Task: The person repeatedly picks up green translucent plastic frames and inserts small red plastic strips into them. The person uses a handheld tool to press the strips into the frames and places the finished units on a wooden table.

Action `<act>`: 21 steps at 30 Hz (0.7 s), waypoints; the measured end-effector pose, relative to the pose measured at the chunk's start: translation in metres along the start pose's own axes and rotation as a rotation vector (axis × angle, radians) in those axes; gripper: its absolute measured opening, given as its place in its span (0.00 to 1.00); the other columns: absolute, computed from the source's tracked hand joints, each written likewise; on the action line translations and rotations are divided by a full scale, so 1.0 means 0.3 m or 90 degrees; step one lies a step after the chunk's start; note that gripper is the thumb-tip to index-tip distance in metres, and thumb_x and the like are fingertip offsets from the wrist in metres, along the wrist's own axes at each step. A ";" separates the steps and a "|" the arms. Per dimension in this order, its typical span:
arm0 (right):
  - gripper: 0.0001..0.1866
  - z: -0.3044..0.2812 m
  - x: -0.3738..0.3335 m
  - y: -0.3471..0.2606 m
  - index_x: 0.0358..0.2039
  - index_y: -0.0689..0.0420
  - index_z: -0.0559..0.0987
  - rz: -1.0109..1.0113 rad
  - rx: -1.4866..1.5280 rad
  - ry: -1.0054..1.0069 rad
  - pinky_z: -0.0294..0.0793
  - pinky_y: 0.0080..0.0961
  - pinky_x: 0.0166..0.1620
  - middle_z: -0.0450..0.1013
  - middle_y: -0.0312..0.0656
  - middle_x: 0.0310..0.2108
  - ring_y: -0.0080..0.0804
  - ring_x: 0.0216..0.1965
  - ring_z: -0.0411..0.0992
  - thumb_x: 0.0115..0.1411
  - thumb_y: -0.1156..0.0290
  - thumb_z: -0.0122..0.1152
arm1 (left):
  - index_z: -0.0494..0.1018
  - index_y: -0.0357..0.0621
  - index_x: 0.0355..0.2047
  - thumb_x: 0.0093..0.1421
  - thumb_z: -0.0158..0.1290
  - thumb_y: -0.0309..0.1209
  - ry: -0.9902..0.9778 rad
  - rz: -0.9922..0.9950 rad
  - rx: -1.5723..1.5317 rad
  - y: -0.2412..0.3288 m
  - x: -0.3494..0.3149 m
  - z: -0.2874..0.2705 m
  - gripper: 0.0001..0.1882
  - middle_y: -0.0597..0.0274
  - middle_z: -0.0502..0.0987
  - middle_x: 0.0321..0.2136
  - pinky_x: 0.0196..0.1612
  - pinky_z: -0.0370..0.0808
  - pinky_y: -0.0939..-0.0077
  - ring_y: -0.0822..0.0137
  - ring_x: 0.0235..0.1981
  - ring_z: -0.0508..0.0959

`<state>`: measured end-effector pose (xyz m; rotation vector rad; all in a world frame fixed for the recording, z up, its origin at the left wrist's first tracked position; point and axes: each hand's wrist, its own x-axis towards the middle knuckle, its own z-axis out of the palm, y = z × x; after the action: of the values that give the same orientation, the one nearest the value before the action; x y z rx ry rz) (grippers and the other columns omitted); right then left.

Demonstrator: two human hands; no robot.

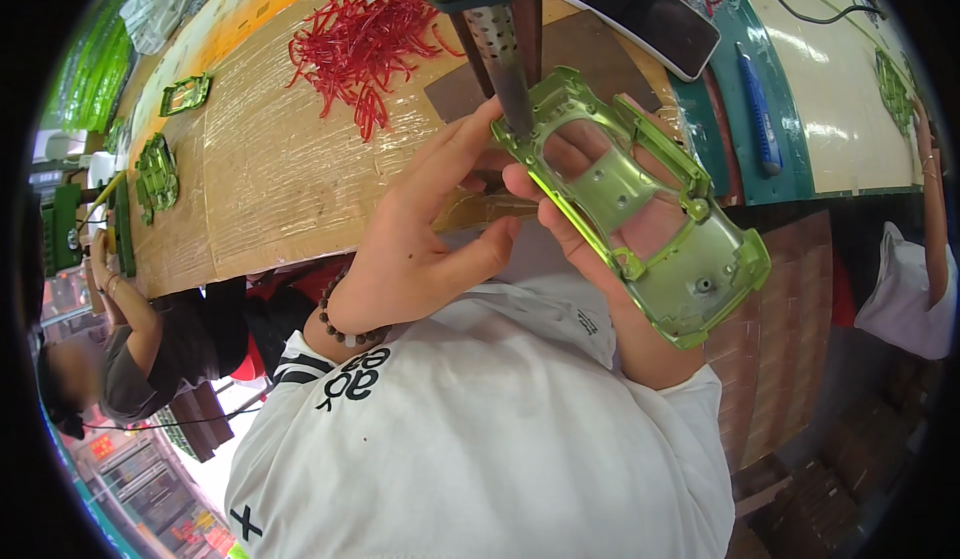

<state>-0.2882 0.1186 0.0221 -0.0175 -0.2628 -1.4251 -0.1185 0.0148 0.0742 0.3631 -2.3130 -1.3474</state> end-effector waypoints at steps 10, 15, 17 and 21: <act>0.31 0.013 -0.024 -0.009 0.60 0.63 0.52 0.010 0.057 0.018 0.64 0.45 0.56 0.50 0.56 0.60 0.60 0.60 0.50 0.64 0.53 0.37 | 0.54 0.31 0.58 0.48 0.54 0.24 0.064 0.004 -0.007 -0.016 0.000 0.007 0.36 0.45 0.64 0.50 0.47 0.69 0.69 0.56 0.46 0.71; 0.32 0.140 -0.128 -0.083 0.57 0.66 0.57 -0.145 -0.076 0.236 0.64 0.49 0.55 0.51 0.66 0.58 0.61 0.57 0.55 0.62 0.53 0.42 | 0.60 0.35 0.56 0.49 0.50 0.20 0.226 0.022 0.055 -0.038 -0.118 -0.091 0.31 0.50 0.64 0.54 0.47 0.65 0.72 0.62 0.48 0.70; 0.32 0.204 -0.202 -0.206 0.56 0.69 0.58 -0.285 -0.301 0.286 0.66 0.50 0.53 0.56 0.64 0.54 0.59 0.54 0.59 0.59 0.58 0.49 | 0.65 0.37 0.52 0.47 0.52 0.21 0.316 0.010 0.144 -0.087 -0.179 -0.188 0.28 0.48 0.64 0.53 0.47 0.67 0.70 0.59 0.49 0.69; 0.25 0.238 -0.397 -0.776 0.52 0.67 0.63 -0.400 -0.774 0.530 0.69 0.34 0.49 0.65 0.52 0.49 0.42 0.48 0.66 0.57 0.66 0.50 | 0.69 0.41 0.48 0.48 0.59 0.33 0.477 -0.083 0.713 -0.191 -0.244 -0.551 0.26 0.43 0.64 0.53 0.51 0.65 0.64 0.49 0.53 0.66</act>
<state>-0.5423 0.2118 0.0350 -0.3491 1.4018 -1.8738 0.0269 -0.1068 0.0784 1.1180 -2.1118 0.2212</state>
